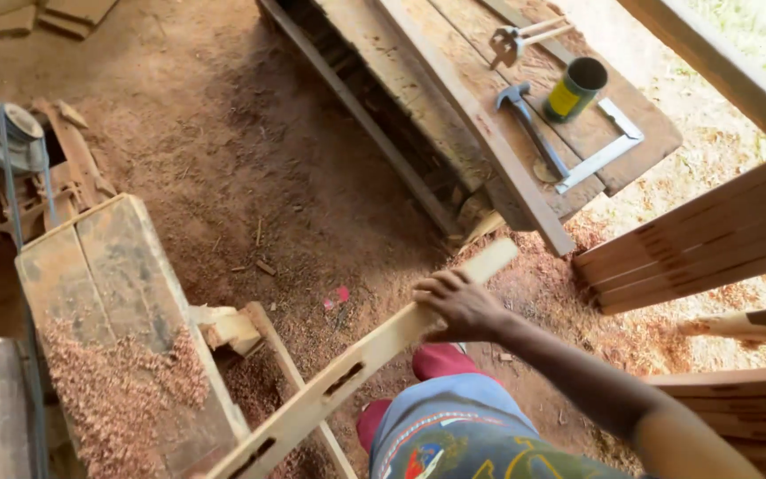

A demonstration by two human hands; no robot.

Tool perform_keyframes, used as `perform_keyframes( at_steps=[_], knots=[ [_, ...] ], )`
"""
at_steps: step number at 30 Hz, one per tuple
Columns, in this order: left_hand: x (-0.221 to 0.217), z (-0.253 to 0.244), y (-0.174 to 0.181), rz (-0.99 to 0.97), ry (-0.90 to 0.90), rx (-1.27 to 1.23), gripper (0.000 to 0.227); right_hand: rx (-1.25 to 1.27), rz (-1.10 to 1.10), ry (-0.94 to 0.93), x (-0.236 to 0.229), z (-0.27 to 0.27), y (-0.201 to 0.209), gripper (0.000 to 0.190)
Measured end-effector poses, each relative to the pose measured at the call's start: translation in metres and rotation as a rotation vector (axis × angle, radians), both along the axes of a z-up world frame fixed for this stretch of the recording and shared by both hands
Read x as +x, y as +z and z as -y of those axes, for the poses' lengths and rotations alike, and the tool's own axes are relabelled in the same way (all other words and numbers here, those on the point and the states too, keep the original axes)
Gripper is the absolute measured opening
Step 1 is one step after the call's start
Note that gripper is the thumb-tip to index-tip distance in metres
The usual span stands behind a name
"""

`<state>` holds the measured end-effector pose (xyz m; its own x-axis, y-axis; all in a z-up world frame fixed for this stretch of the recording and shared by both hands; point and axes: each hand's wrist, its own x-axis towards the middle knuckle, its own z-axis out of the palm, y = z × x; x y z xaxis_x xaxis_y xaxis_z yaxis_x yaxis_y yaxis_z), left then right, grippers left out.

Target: The person uses a drill press to bore holes into a long wooden plank. They guide the wood under the spinning drill bit, creating a series of holes along its length. The person briefly moves the plank to a workbench area before returning to the drill press to continue the drilling process.

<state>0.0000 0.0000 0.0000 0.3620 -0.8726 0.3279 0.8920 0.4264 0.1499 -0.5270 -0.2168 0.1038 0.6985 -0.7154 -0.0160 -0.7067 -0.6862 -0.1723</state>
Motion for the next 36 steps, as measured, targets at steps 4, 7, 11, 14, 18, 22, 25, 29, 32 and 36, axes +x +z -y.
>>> perform_keyframes(
  at_steps=[4,7,11,14,18,22,25,29,32,36],
  knots=[
    [-0.12,0.11,0.086,0.056,-0.04,-0.136,0.049,0.077,0.105,0.007,-0.134,0.023,-0.004,0.058],
    [-0.22,0.204,0.144,0.202,0.035,-0.112,0.08,0.483,0.223,-0.227,-0.201,0.01,0.005,0.078],
    [-0.324,0.311,0.173,0.012,-0.266,-0.017,0.057,0.432,0.335,-0.517,-0.267,-0.024,-0.045,0.076],
    [-0.403,0.352,0.185,-0.017,-0.353,0.349,0.053,-0.012,0.395,-0.654,-0.285,-0.064,-0.078,0.066],
    [-0.472,0.413,0.105,0.131,-0.311,1.008,0.078,-0.306,0.239,-0.925,-0.273,-0.095,-0.059,0.058],
    [-0.536,0.435,0.071,0.178,-0.412,1.089,0.082,-0.376,0.195,-1.101,-0.272,-0.143,-0.09,0.065],
    [-0.584,0.476,0.059,0.318,-0.433,1.044,0.072,-0.406,0.133,-1.185,-0.269,-0.132,-0.082,0.066],
    [-0.63,0.522,0.032,0.797,-0.636,1.222,0.047,0.022,0.081,-1.515,-0.258,-0.109,-0.073,0.071],
    [-0.651,0.564,0.023,0.987,-0.567,1.145,0.04,0.227,0.061,-1.699,-0.249,-0.063,-0.053,0.067],
    [-0.658,0.634,0.002,1.092,-0.611,1.059,0.033,0.388,0.003,-1.771,-0.24,0.02,-0.024,0.062]
  ],
)
